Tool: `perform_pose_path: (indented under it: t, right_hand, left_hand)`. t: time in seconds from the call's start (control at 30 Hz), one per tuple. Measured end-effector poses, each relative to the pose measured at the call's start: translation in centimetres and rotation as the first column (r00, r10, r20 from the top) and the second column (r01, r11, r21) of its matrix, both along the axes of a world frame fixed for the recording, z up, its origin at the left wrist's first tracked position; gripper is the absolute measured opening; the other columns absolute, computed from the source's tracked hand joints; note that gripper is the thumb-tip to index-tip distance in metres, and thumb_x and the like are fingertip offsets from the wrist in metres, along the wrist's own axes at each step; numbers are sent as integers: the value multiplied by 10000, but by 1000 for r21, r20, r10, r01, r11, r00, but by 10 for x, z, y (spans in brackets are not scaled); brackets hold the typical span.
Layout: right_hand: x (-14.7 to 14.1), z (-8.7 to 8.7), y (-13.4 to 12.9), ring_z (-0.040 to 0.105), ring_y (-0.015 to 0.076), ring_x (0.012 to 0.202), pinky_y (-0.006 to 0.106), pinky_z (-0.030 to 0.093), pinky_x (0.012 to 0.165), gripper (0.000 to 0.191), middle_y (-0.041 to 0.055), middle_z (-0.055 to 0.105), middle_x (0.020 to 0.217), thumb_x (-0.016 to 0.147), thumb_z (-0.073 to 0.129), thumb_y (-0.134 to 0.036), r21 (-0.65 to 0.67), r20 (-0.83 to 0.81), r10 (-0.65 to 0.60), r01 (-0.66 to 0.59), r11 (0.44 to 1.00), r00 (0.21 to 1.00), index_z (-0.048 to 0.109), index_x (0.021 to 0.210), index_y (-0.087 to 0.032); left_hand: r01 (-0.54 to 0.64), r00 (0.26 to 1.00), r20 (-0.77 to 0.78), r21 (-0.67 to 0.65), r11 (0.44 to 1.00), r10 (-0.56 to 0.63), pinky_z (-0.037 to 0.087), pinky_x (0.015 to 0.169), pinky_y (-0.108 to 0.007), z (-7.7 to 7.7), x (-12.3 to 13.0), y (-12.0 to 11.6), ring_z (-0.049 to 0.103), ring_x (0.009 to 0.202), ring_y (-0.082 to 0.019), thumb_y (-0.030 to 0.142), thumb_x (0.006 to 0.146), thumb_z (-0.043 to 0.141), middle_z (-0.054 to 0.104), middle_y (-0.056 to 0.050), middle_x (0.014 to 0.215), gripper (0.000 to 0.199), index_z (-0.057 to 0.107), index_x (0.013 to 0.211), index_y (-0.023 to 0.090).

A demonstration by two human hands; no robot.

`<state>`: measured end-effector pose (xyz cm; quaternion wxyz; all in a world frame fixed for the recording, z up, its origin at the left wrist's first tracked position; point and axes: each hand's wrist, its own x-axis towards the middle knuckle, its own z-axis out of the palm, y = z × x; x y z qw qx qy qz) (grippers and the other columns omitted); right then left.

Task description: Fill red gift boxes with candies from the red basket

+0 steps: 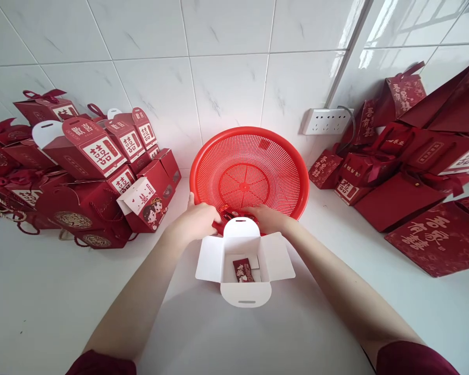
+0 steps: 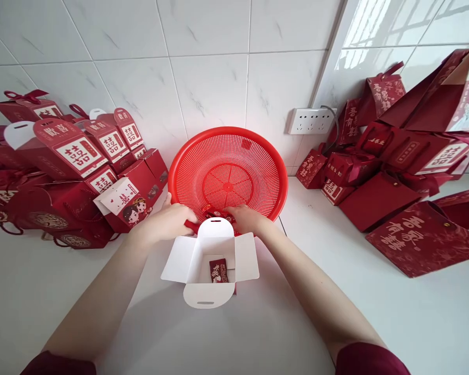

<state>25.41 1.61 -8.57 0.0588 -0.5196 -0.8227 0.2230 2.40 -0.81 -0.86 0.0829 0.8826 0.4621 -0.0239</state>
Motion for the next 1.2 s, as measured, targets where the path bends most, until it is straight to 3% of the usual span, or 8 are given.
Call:
perform_pose_path:
  t: [0.13,0.23,0.4,0.67,0.87,1.0,1.1,1.2]
  right_hand:
    - [2,3,-3,655,239,944,307,491,700,491,50,709,1098,837,646,-390,-46,-60,79,-82,996,995,569,1317,-321]
    - [2,3,-4,651,249,926,308,484,669,474,71,704,1108,824,666,-420,-43,-95,60,-65,997,994,597,1276,-295]
    - [2,2,-2,645,213,882,286,471,667,240,52,714,1071,892,558,-325,-23,-120,78,-81,996,990,682,1089,-265]
    - [5,-4,5,600,171,715,264,407,614,171,45,701,838,910,525,-311,92,-171,25,-9,996,985,644,872,-194]
    - [7,1,5,605,164,725,260,408,626,157,43,688,881,930,507,-321,189,-276,-65,121,974,959,580,996,-199]
    - [8,10,4,617,177,749,273,427,645,214,35,675,882,922,513,-331,237,-369,-116,215,947,922,527,1095,-205]
    - [9,24,-4,638,181,771,287,462,670,244,28,677,887,907,551,-339,220,-529,-91,239,946,844,530,1112,-209]
    - [12,46,-23,658,183,819,311,503,729,266,40,682,930,921,562,-355,149,-678,-9,149,978,735,550,1136,-199]
  left_hand:
    - [20,999,50,7,1000,-21,2,1172,-542,-4,-4,7,581,614,-176,293,718,591,564,38,479,216,580,508,242]
    - [52,996,75,-1,999,-51,-20,1165,-537,-6,-6,10,586,603,-168,284,729,587,591,47,494,198,630,537,259]
    - [103,992,71,1,995,-103,13,1147,-539,-3,-7,10,600,632,-160,236,739,577,641,55,563,172,705,639,293]
    - [78,997,17,-11,997,-78,34,1155,-554,2,-6,8,647,741,-185,236,768,556,708,33,662,188,710,665,270]
    - [52,994,103,-56,997,-46,2,1162,-553,2,-6,8,667,898,-237,302,800,560,755,24,783,200,757,771,326]
    - [35,997,71,-80,996,-29,118,1145,-555,1,-6,10,637,1053,-274,327,827,544,769,11,931,240,767,911,358]
    - [40,999,33,-96,995,-37,236,1100,-537,1,-6,11,614,1117,-273,303,904,450,745,-10,1097,328,731,1064,357]
    - [-41,997,64,-5,999,41,304,1083,-501,0,-8,13,529,1255,-291,317,941,410,637,-67,1321,399,625,1275,280]
